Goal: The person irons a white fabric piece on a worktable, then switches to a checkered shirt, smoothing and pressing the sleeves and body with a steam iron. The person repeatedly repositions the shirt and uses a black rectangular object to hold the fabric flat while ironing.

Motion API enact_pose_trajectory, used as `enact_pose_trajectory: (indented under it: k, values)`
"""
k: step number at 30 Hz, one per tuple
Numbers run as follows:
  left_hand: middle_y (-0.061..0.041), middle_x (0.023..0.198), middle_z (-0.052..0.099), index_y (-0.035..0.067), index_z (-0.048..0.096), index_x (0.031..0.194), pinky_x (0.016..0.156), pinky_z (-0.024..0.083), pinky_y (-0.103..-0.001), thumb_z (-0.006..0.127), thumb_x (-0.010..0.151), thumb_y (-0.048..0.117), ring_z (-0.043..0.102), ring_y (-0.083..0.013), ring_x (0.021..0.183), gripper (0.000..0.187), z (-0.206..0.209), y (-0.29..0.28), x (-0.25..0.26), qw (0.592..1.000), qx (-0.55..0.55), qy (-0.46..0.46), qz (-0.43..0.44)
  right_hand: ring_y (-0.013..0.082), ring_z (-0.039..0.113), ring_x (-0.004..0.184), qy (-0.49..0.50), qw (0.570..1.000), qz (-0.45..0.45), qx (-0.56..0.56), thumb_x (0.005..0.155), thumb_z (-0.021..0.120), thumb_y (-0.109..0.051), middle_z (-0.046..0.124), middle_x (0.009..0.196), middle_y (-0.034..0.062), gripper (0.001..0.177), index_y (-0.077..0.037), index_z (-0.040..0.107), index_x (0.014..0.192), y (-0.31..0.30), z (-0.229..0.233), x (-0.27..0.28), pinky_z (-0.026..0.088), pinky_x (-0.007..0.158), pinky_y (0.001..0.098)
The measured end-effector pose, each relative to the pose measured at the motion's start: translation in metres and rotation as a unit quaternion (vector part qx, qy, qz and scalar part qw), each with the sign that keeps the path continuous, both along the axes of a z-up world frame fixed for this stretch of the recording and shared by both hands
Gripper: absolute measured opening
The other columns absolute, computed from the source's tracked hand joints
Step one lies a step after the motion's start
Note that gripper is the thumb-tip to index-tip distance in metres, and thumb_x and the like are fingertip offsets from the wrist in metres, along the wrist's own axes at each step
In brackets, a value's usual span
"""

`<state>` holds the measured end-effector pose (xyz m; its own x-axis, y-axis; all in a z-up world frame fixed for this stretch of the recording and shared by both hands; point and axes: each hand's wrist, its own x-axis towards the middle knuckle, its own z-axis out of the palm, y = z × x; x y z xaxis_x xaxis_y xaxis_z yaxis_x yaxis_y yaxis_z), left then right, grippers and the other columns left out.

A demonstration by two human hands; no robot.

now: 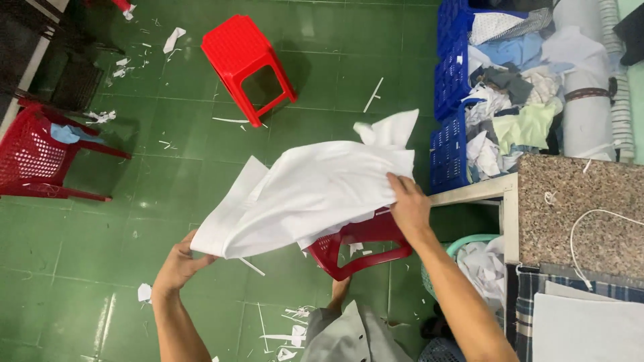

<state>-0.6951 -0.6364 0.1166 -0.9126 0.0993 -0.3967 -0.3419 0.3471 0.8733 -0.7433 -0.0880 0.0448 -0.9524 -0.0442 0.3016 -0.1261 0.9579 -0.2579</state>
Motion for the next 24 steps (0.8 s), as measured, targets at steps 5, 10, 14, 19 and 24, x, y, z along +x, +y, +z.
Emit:
enact_pose_trajectory:
  k: [5,10,14,19,24]
  values:
    - [-0.004,0.161,0.038,0.022,0.06,0.144,0.12,0.023,-0.054,0.072,0.08,0.013,0.03,-0.0307,0.15,0.066,-0.141,-0.077,0.029,0.96,-0.264,-0.074,0.065,0.0392,0.038,0.137,-0.247,0.966,0.073,-0.001,0.08,0.074,-0.011,0.029,0.156,0.0177,0.087,-0.015,0.032,0.156,-0.065,-0.092,0.035,0.045,0.091,0.0557]
    - [-0.018,0.167,0.019,0.021,0.03,0.163,0.118,0.017,-0.07,0.058,0.094,0.036,0.017,-0.0476,0.154,0.076,-0.208,-0.05,0.037,0.894,-0.432,-0.116,0.039,0.035,0.017,0.155,-0.399,0.913,0.081,-0.024,0.095,0.072,-0.041,0.013,0.169,0.0192,0.088,-0.013,0.022,0.161,-0.049,-0.132,0.111,0.025,0.123,0.0524]
    - [-0.027,0.139,0.054,0.005,0.056,0.141,0.103,0.042,-0.059,0.062,0.093,0.031,0.047,-0.0445,0.13,0.055,-0.231,0.098,-0.008,0.869,-0.436,0.235,-0.026,0.0394,0.039,0.144,-0.373,0.921,-0.037,-0.109,0.102,0.059,-0.038,0.024,0.167,0.0077,0.066,-0.017,0.032,0.158,0.021,-0.09,0.185,0.047,0.105,0.0515]
    - [-0.021,0.146,0.055,0.005,0.057,0.142,0.122,0.03,-0.054,0.061,0.097,0.024,0.044,-0.0407,0.142,0.048,-0.194,0.409,0.004,0.826,-0.218,0.442,-0.275,0.032,0.064,0.118,-0.091,0.96,-0.209,-0.165,0.101,0.059,-0.027,0.058,0.14,0.0105,0.044,-0.012,0.055,0.142,0.119,-0.031,0.328,0.064,0.076,0.0463]
    - [-0.022,0.154,0.047,0.002,0.062,0.136,0.121,0.029,-0.059,0.054,0.103,0.021,0.042,-0.0402,0.144,0.038,-0.082,0.647,0.158,0.631,0.008,0.514,-0.581,0.0251,0.071,0.104,0.137,0.868,-0.465,-0.107,0.097,0.064,-0.011,0.068,0.122,0.0113,0.033,-0.009,0.062,0.13,0.167,0.005,0.514,0.062,0.073,0.037]
